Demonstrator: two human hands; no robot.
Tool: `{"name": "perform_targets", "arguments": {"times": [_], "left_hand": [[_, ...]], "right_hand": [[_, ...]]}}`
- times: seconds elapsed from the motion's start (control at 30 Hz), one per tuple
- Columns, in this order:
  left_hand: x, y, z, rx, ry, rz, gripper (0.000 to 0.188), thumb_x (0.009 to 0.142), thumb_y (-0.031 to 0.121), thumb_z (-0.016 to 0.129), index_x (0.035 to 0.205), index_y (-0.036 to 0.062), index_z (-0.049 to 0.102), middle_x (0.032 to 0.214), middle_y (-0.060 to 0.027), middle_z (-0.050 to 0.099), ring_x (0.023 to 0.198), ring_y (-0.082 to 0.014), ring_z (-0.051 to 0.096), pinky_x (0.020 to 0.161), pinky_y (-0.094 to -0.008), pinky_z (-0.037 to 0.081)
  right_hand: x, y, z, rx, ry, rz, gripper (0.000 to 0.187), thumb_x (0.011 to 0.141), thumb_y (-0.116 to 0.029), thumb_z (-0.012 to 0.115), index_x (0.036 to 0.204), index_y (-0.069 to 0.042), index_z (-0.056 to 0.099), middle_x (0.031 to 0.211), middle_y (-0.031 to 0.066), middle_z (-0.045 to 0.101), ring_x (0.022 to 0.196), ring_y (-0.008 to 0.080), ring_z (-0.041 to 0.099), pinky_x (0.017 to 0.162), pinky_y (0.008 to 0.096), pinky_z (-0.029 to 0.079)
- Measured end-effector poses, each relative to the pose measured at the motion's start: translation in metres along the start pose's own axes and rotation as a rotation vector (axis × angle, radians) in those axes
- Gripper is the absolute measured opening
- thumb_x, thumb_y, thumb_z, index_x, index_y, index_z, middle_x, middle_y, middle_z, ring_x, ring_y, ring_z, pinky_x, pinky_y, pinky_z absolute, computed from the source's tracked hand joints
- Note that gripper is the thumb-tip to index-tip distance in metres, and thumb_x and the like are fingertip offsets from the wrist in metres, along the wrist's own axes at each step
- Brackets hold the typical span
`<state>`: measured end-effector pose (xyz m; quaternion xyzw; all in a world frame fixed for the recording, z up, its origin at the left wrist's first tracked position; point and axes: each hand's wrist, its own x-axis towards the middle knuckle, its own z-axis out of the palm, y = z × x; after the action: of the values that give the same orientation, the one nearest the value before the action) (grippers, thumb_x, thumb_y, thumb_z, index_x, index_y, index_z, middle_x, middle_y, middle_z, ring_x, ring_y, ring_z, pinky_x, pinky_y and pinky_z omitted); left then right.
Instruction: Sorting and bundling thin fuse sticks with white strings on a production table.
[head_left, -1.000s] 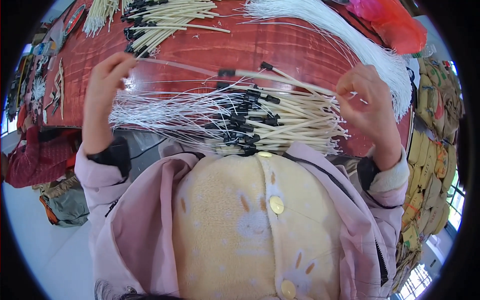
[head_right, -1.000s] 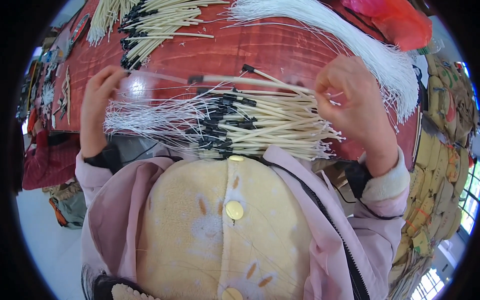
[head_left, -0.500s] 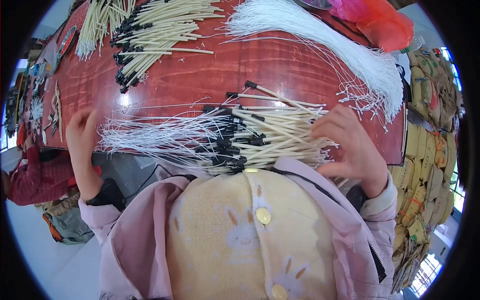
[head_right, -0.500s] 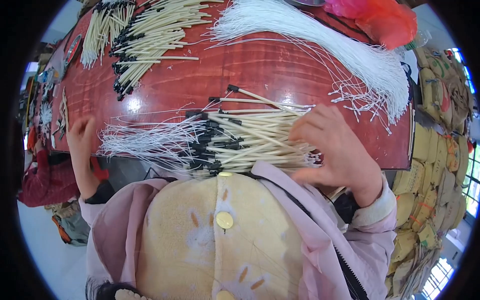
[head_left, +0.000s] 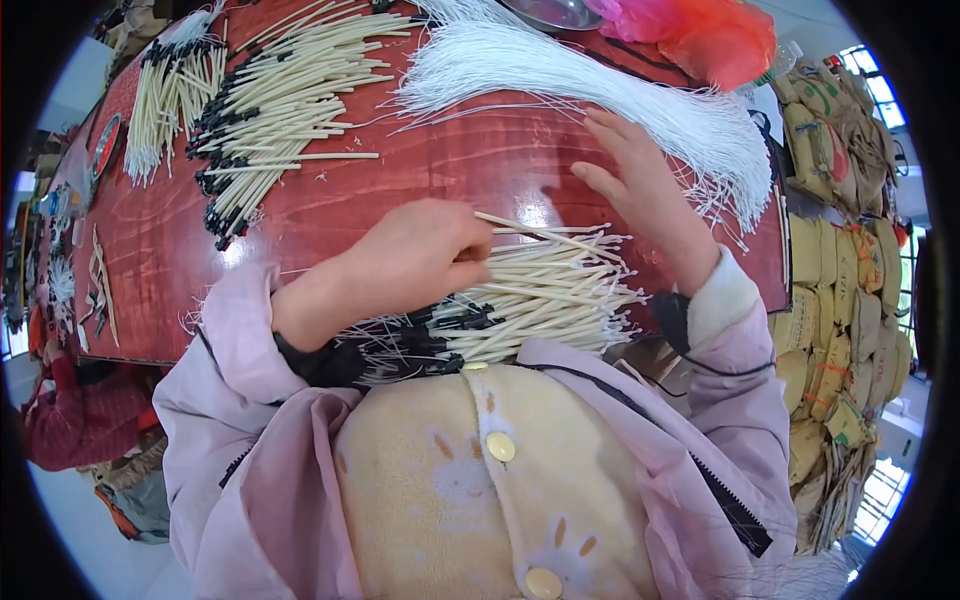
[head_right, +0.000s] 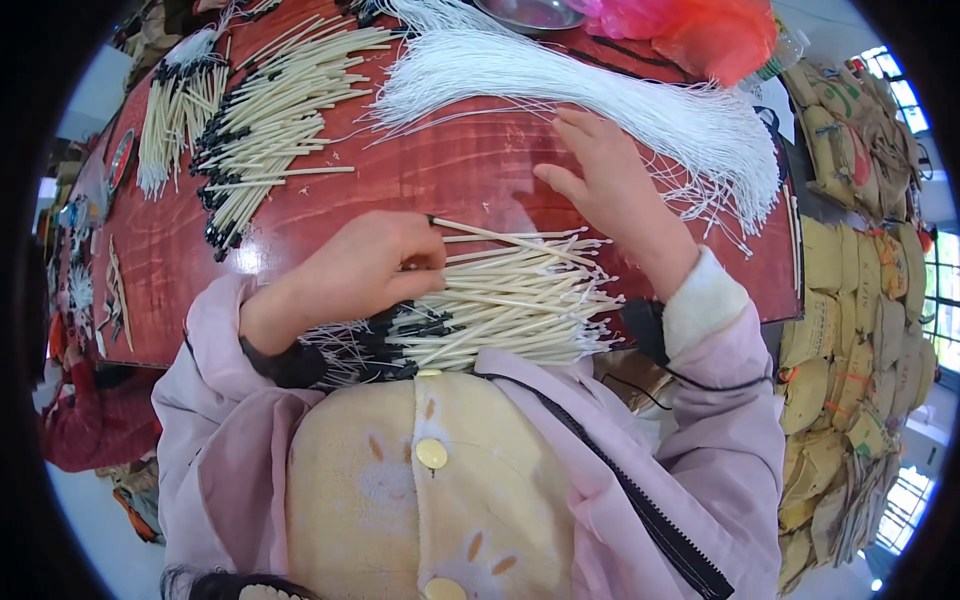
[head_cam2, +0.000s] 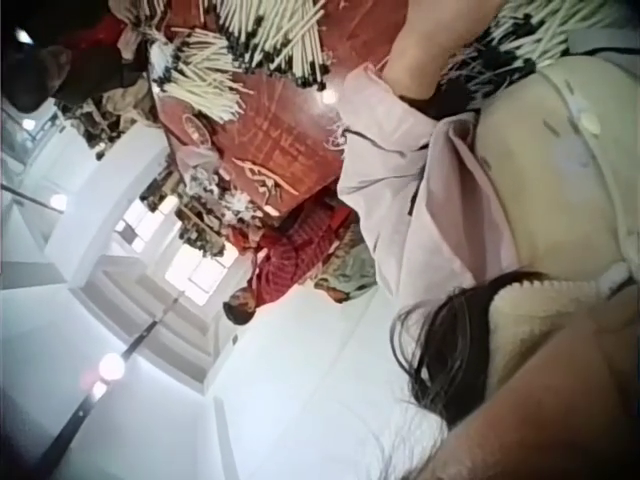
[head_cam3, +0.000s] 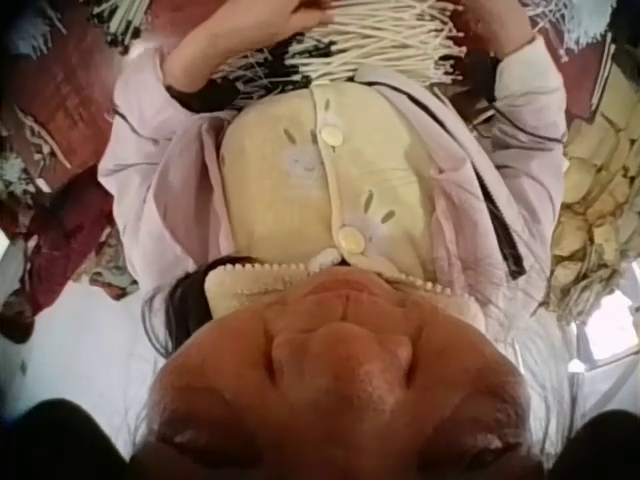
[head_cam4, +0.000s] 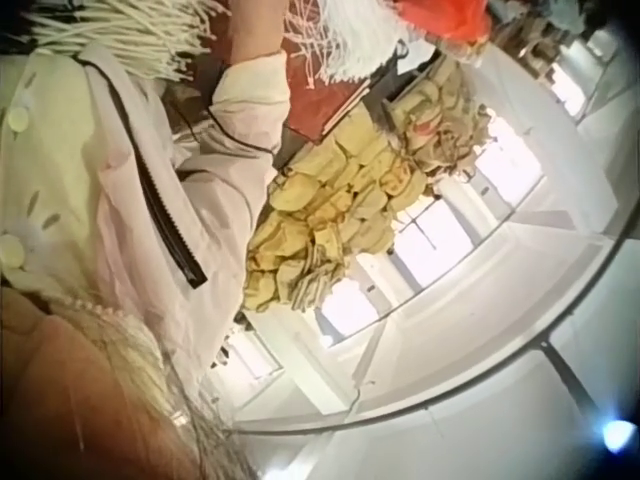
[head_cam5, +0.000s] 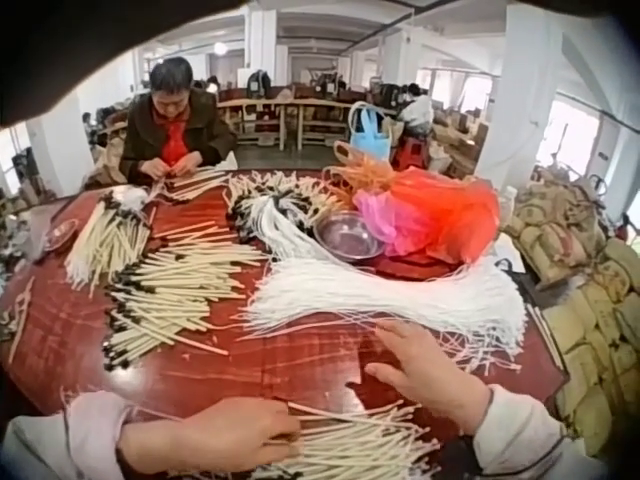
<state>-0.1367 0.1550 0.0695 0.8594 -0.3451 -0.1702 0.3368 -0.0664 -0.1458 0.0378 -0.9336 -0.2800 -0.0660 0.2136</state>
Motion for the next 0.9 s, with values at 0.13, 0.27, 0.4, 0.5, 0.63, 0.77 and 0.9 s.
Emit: {"name": "perform_targets", "arguments": {"times": [0.13, 0.27, 0.4, 0.5, 0.63, 0.77, 0.9], "left_hand": [[0.0, 0.0, -0.003, -0.028, -0.011, -0.018, 0.02, 0.085, 0.023, 0.069, 0.085, 0.0027, 0.07, 0.086, -0.0167, 0.065, 0.089, -0.0377, 0.064, 0.078, -0.0484, 0.05], [0.017, -0.017, -0.016, 0.09, 0.073, -0.015, 0.02, 0.085, 0.022, 0.068, 0.086, 0.0025, 0.069, 0.091, -0.0165, 0.066, 0.089, -0.0374, 0.064, 0.079, -0.0481, 0.051], [0.051, -0.046, -0.003, 0.299, 0.321, 0.126, 0.023, 0.085, 0.016, 0.069, 0.104, 0.0026, 0.066, 0.098, -0.0157, 0.061, 0.088, -0.0363, 0.063, 0.079, -0.0451, 0.051], [0.089, -0.059, 0.006, 0.408, 0.313, 0.125, 0.026, 0.088, 0.014, 0.065, 0.112, 0.0039, 0.063, 0.105, -0.0156, 0.059, 0.093, -0.0367, 0.063, 0.081, -0.0461, 0.052], [0.118, -0.069, 0.016, 0.499, 0.206, -0.166, 0.025, 0.09, 0.013, 0.063, 0.113, 0.0037, 0.063, 0.101, -0.0154, 0.061, 0.094, -0.0371, 0.065, 0.077, -0.0467, 0.053], [0.114, -0.1, 0.017, 0.359, 0.311, 0.055, 0.021, 0.091, 0.015, 0.064, 0.107, 0.0018, 0.065, 0.092, -0.0158, 0.065, 0.085, -0.0339, 0.067, 0.071, -0.0435, 0.053], [0.08, -0.087, -0.026, 0.036, 0.366, 0.045, 0.021, 0.091, 0.018, 0.066, 0.099, -0.0011, 0.067, 0.08, -0.0157, 0.067, 0.074, -0.031, 0.065, 0.068, -0.0405, 0.051]], "right_hand": [[0.013, 0.008, 0.029, -0.227, -0.011, 0.032, 0.051, 0.092, -0.03, 0.07, 0.123, 0.009, 0.062, 0.141, 0.0169, 0.056, 0.125, 0.0351, 0.052, 0.107, 0.0423, 0.042], [0.013, -0.008, 0.021, -0.266, -0.113, 0.058, 0.051, 0.091, -0.033, 0.07, 0.117, 0.011, 0.064, 0.14, 0.0155, 0.057, 0.121, 0.0349, 0.054, 0.103, 0.0423, 0.043], [-0.003, -0.026, 0.018, -0.204, -0.173, 0.044, 0.046, 0.091, -0.03, 0.07, 0.113, 0.01, 0.065, 0.137, 0.0152, 0.059, 0.117, 0.0342, 0.055, 0.1, 0.0418, 0.044], [-0.006, -0.029, 0.016, -0.094, -0.179, 0.015, 0.042, 0.091, -0.027, 0.069, 0.112, 0.009, 0.066, 0.134, 0.0156, 0.06, 0.115, 0.0339, 0.056, 0.099, 0.0414, 0.045], [-0.019, -0.017, 0.015, 0.099, -0.134, -0.021, 0.035, 0.091, -0.023, 0.068, 0.109, 0.006, 0.069, 0.127, 0.0155, 0.064, 0.11, 0.0338, 0.058, 0.096, 0.0416, 0.046], [-0.022, -0.013, 0.018, 0.15, -0.086, -0.061, 0.03, 0.089, -0.022, 0.069, 0.106, 0.003, 0.072, 0.121, 0.0137, 0.067, 0.105, 0.0332, 0.059, 0.091, 0.0424, 0.047], [-0.023, -0.015, 0.013, 0.096, -0.097, -0.043, 0.029, 0.089, -0.02, 0.069, 0.107, 0.004, 0.071, 0.121, 0.0136, 0.068, 0.105, 0.0331, 0.06, 0.091, 0.0418, 0.048]]}}
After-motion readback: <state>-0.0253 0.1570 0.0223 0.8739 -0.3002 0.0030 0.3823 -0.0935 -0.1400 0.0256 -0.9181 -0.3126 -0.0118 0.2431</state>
